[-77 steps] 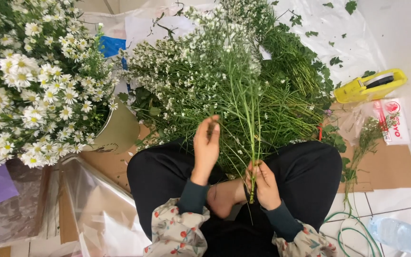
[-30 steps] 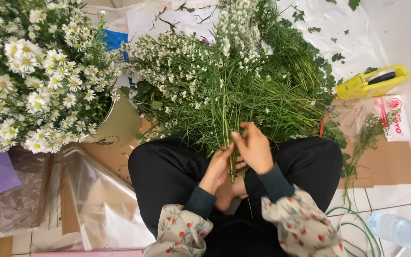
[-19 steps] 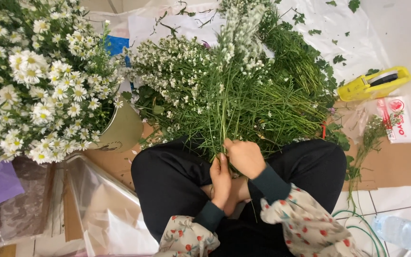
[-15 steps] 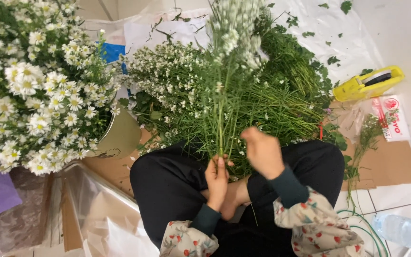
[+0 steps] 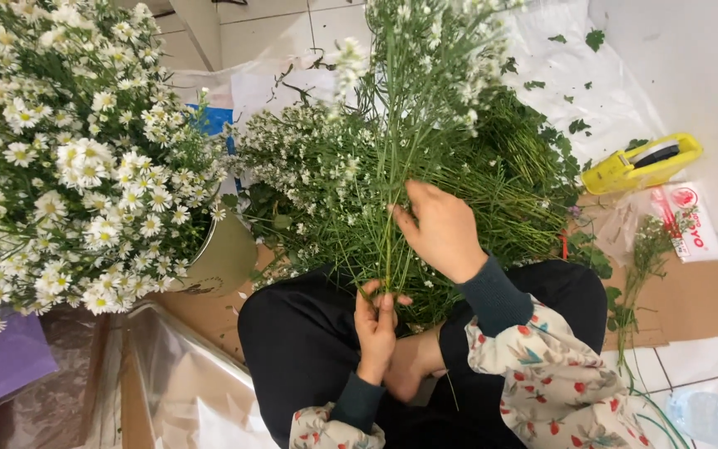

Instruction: The person arranges a bunch of small white flowers, using their hands to sort and gather the stems while sitting on the floor.

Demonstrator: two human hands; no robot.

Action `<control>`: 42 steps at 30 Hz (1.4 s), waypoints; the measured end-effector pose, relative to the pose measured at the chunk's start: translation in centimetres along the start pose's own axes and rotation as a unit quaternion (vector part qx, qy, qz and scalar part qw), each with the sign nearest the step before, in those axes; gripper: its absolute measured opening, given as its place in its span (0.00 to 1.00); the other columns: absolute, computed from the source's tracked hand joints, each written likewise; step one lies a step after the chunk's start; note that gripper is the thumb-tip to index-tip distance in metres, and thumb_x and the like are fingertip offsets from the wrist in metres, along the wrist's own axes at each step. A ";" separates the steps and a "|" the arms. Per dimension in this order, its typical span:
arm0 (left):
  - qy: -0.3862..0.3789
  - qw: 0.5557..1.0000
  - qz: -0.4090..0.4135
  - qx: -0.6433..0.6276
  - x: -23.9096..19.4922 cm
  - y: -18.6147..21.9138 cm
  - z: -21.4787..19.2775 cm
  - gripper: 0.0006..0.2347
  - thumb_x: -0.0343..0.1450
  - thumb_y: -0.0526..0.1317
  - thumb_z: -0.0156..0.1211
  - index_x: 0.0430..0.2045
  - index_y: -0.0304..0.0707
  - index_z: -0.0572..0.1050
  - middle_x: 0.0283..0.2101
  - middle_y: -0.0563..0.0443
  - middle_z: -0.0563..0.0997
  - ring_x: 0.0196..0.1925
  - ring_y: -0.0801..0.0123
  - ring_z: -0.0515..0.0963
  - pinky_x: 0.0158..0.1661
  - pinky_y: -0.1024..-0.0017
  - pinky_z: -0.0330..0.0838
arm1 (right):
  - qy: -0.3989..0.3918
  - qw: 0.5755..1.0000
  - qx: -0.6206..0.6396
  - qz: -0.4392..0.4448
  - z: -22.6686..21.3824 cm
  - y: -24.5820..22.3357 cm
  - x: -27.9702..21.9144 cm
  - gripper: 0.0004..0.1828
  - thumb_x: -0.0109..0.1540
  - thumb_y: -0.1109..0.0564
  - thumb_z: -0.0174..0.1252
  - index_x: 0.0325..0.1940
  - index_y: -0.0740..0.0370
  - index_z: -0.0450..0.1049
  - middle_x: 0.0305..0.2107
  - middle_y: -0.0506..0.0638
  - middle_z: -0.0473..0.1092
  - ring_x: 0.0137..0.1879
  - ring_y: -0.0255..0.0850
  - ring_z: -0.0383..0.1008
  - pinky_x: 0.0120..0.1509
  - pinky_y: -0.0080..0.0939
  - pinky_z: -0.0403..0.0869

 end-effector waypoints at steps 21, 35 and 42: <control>-0.108 0.949 -0.139 -0.261 1.5 0.8 2.0 0.13 0.81 0.39 0.40 0.60 0.53 0.57 0.30 0.35 0.79 0.12 0.79 0.56 0.11 0.84 0.51 | 0.030 0.998 -0.050 0.010 -4.1 1.5 -3.6 0.17 0.66 0.57 0.57 0.60 0.54 0.75 0.37 0.52 0.63 0.45 0.61 0.78 0.39 0.54 0.79; -0.108 0.959 -0.123 -0.230 0.6 -2.0 0.8 0.13 0.81 0.34 0.36 0.58 0.55 0.55 0.30 0.30 0.79 0.11 0.78 0.55 0.10 0.83 0.51 | -0.066 0.994 0.001 -0.086 4.5 -2.4 -0.9 0.09 0.68 0.55 0.50 0.46 0.57 0.76 0.31 0.49 0.73 0.35 0.43 0.78 0.37 0.38 0.77; -0.087 0.972 -0.105 -0.190 1.5 -1.6 -0.1 0.11 0.81 0.36 0.36 0.57 0.53 0.54 0.29 0.34 0.80 0.11 0.79 0.56 0.11 0.84 0.52 | -0.307 0.936 0.152 -0.082 6.9 -2.3 -7.6 0.12 0.67 0.64 0.45 0.52 0.69 0.71 0.40 0.64 0.76 0.48 0.61 0.80 0.52 0.57 0.78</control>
Point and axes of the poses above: each hand's wrist, its own x-axis towards the middle knuckle, its own z-axis out of the palm, y = z × x, the point moved 10 cm from there along x, towards the middle knuckle
